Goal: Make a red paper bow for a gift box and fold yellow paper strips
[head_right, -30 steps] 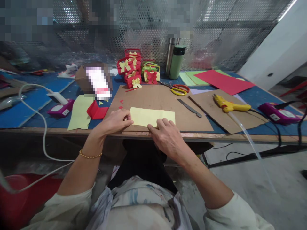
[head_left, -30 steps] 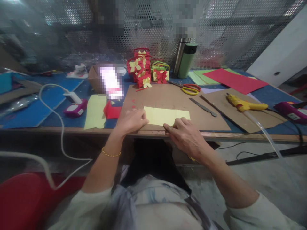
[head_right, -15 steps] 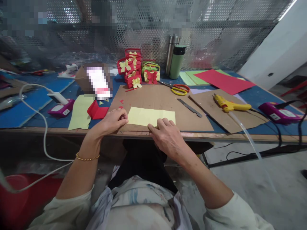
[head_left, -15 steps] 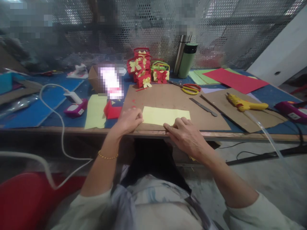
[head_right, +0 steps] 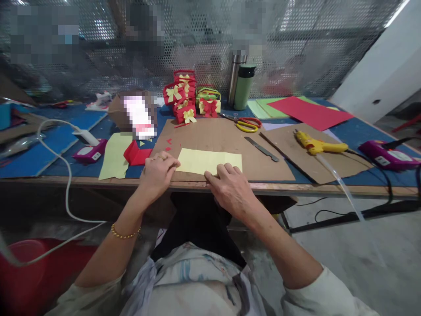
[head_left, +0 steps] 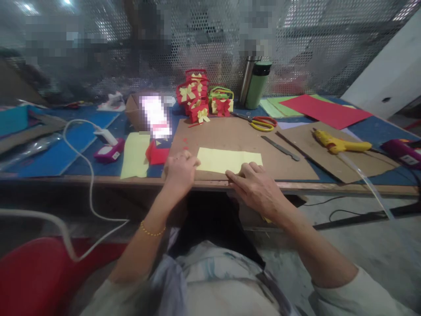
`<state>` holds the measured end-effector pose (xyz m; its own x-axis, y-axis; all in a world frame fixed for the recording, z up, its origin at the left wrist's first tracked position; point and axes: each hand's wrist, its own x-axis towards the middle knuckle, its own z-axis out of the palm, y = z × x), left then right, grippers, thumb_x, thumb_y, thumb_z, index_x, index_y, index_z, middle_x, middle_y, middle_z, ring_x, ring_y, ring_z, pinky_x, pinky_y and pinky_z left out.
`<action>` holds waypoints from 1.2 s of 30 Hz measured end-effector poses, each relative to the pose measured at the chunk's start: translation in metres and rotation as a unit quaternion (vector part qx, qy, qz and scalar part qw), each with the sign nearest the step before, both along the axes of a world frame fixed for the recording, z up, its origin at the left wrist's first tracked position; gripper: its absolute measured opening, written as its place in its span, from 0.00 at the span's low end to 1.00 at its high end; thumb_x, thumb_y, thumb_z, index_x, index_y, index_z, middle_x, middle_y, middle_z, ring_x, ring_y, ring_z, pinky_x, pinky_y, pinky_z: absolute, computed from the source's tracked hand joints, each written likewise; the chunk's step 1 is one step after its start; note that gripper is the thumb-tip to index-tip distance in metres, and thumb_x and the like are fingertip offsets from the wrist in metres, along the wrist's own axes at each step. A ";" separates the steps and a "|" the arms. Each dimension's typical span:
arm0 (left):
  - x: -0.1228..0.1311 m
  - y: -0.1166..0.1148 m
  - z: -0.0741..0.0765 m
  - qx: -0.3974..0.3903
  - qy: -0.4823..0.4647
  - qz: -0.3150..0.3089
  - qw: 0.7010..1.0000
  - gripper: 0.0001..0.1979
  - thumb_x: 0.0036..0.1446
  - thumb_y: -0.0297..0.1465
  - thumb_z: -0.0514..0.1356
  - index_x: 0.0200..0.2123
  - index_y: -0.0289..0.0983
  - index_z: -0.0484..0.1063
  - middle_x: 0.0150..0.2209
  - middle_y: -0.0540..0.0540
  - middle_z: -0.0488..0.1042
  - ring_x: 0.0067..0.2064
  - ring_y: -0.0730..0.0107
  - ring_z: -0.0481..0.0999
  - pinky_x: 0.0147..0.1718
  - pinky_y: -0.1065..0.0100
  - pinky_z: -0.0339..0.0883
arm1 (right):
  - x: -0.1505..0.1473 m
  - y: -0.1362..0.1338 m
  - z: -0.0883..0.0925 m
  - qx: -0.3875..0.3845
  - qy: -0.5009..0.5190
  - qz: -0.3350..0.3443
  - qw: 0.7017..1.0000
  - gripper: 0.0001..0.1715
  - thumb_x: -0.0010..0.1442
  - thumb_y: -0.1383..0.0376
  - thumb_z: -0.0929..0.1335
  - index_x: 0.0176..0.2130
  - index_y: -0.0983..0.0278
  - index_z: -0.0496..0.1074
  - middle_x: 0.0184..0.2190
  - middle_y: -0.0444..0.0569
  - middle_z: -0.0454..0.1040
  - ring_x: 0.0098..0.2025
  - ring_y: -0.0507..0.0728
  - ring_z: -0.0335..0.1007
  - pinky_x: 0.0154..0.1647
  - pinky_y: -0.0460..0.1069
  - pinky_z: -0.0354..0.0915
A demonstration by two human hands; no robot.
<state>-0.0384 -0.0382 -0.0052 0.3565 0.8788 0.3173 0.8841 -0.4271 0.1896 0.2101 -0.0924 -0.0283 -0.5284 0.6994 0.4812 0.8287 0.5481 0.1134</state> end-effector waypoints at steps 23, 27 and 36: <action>0.007 -0.044 -0.020 0.165 0.231 -0.047 0.958 0.24 0.71 0.20 0.46 0.65 0.30 0.68 0.64 0.35 0.74 0.65 0.51 0.70 0.63 0.48 0.60 | -0.001 0.004 -0.001 -0.010 -0.017 -0.008 1.000 0.15 0.71 0.60 0.67 0.52 0.64 0.77 0.36 0.54 0.69 0.40 0.62 0.57 0.41 0.54 0.51; 0.008 -0.044 -0.017 0.147 0.218 -0.054 0.963 0.24 0.70 0.20 0.47 0.65 0.33 0.69 0.59 0.36 0.77 0.63 0.51 0.72 0.63 0.45 0.60 | -0.001 0.004 -0.002 -0.003 -0.013 -0.015 1.000 0.15 0.71 0.60 0.67 0.51 0.63 0.77 0.36 0.54 0.68 0.40 0.61 0.57 0.41 0.53 0.51; 0.016 -0.045 -0.022 0.169 0.208 -0.039 0.963 0.25 0.69 0.21 0.48 0.65 0.33 0.70 0.55 0.32 0.78 0.59 0.50 0.76 0.63 0.44 0.61 | 0.003 0.007 -0.001 -0.020 -0.005 0.001 1.000 0.16 0.72 0.61 0.65 0.52 0.63 0.78 0.37 0.55 0.69 0.40 0.62 0.56 0.42 0.53 0.53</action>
